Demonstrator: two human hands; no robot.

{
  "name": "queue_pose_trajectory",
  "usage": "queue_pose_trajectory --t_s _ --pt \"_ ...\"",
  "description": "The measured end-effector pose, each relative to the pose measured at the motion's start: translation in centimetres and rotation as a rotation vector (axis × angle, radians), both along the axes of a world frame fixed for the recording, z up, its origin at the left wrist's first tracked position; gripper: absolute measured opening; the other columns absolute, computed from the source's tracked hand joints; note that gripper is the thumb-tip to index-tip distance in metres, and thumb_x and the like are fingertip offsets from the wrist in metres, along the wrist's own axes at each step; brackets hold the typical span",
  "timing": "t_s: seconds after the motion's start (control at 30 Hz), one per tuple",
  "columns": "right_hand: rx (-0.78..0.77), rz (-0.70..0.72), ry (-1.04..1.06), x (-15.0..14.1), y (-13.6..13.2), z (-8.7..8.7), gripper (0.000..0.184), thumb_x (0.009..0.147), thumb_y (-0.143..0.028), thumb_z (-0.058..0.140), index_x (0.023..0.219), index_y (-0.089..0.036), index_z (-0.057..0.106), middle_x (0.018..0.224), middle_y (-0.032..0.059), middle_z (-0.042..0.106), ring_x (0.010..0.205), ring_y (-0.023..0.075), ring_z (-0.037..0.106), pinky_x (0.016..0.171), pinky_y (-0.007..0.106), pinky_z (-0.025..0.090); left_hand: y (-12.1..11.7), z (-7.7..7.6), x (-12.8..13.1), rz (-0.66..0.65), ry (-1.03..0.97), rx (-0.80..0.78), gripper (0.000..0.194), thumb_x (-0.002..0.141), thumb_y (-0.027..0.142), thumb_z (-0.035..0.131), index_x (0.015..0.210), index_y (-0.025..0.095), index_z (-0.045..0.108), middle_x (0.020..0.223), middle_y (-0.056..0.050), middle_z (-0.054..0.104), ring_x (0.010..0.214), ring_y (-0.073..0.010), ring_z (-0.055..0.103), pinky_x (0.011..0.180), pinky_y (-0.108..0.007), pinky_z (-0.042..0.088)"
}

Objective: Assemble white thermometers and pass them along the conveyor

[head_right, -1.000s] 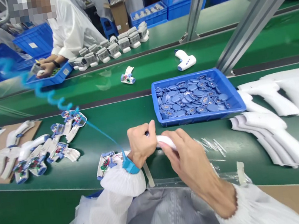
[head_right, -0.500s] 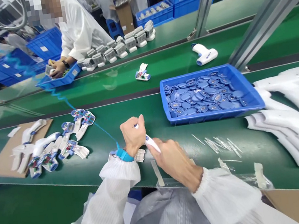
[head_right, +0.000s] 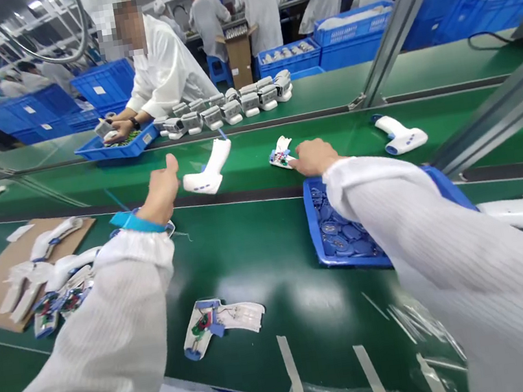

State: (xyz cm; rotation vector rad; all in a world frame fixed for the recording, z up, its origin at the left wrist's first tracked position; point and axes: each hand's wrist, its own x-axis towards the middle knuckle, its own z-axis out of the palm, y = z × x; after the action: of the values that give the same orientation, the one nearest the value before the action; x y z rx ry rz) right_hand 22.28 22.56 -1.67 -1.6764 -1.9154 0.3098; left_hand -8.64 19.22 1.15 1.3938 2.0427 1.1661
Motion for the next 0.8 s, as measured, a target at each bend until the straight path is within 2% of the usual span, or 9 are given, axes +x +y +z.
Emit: queue_pose_trajectory --t_s 0.1,0.2,0.27,0.37,0.43,0.5,0.63,0.7,0.8 --pt "-0.069 -0.023 -0.104 -0.6 3.6 -2.7 0.049 0.092 -0.052 0.068 0.071 -0.008 0.069 0.094 0.0143 0.078 0.091 0.0156 0.074 0.083 0.026 0.053 -8.0 -2.2 -0.2 -0.188 0.161 0.058 0.060 0.091 0.042 0.076 0.138 0.014 0.054 0.152 -0.018 0.054 0.143 -0.0323 0.050 0.122 -0.046 0.038" --pt "-0.099 -0.033 -0.181 -1.2 4.7 -3.5 0.038 0.099 -0.044 0.068 0.083 -0.010 0.071 0.095 0.0058 0.076 0.084 0.0123 0.073 0.081 0.028 0.059 -17.5 -7.6 -0.5 -0.760 0.682 0.177 0.051 0.099 0.042 0.065 0.143 0.019 0.055 0.157 -0.014 0.053 0.153 -0.0330 0.041 0.129 -0.051 0.032" --pt "-0.097 -0.031 -0.225 -1.4 4.5 -2.3 0.046 0.102 -0.048 0.060 0.082 -0.008 0.072 0.101 0.0068 0.076 0.090 0.0127 0.074 0.082 0.026 0.058 -21.0 -10.6 -1.6 -0.934 0.866 0.172 0.043 0.103 0.038 0.060 0.143 0.025 0.057 0.152 -0.007 0.061 0.149 -0.0287 0.048 0.126 -0.047 0.038" --pt "-0.066 -0.020 -0.276 -1.5 2.2 1.0 0.066 0.095 -0.062 0.054 0.068 -0.004 0.072 0.104 0.0170 0.077 0.103 0.0240 0.075 0.080 0.027 0.052 -20.7 -11.7 -3.0 -0.700 0.831 0.121 0.045 0.102 0.033 0.060 0.144 0.021 0.055 0.154 -0.014 0.057 0.151 -0.0339 0.046 0.127 -0.056 0.034" --pt "-0.024 0.015 -0.291 -1.9 -1.3 3.0 0.067 0.094 -0.067 0.054 0.076 -0.006 0.077 0.094 0.0152 0.077 0.103 0.0301 0.075 0.080 0.032 0.052 -18.7 -10.3 -2.0 -0.479 0.581 0.121 0.053 0.097 0.038 0.067 0.143 0.016 0.052 0.155 -0.020 0.054 0.150 -0.0373 0.045 0.126 -0.060 0.034" --pt "0.029 0.047 -0.290 -2.6 -6.8 3.6 0.063 0.097 -0.068 0.054 0.093 -0.011 0.081 0.084 0.0116 0.075 0.093 0.0304 0.076 0.076 0.035 0.053 -16.9 -8.2 1.2 -0.384 0.190 0.085 0.059 0.093 0.043 0.071 0.141 0.014 0.050 0.150 -0.022 0.056 0.144 -0.0354 0.052 0.121 -0.057 0.041" --pt "0.081 0.057 -0.264 -4.0 -20.1 0.4 0.044 0.100 -0.057 0.056 0.114 -0.019 0.075 0.101 0.0107 0.076 0.073 0.0248 0.071 0.055 0.033 0.045 -16.6 -5.6 10.6 -0.515 -0.630 -0.026 0.044 0.097 0.048 0.065 0.126 0.015 0.057 0.132 -0.017 0.069 0.121 -0.0266 0.068 0.105 -0.042 0.055" --pt "0.084 0.098 -0.242 -3.4 -25.6 -1.4 0.044 0.107 -0.050 0.044 0.119 -0.019 0.073 0.114 0.0100 0.077 0.061 0.0196 0.067 0.049 0.034 0.040 -17.7 -5.8 13.8 -0.529 -0.750 -0.082 0.038 0.097 0.044 0.065 0.122 0.016 0.062 0.117 -0.011 0.074 0.104 -0.0224 0.071 0.093 -0.037 0.057" --pt "0.116 0.029 -0.113 -0.6 -30.2 -2.0 0.035 0.108 -0.045 0.046 0.104 -0.025 0.075 0.100 0.0019 0.080 0.067 0.0195 0.069 0.059 0.035 0.046 -19.2 -6.7 15.0 -0.672 -0.626 -0.153 0.026 0.091 0.032 0.073 0.111 0.017 0.068 0.098 -0.004 0.074 0.086 -0.0177 0.068 0.081 -0.032 0.053"
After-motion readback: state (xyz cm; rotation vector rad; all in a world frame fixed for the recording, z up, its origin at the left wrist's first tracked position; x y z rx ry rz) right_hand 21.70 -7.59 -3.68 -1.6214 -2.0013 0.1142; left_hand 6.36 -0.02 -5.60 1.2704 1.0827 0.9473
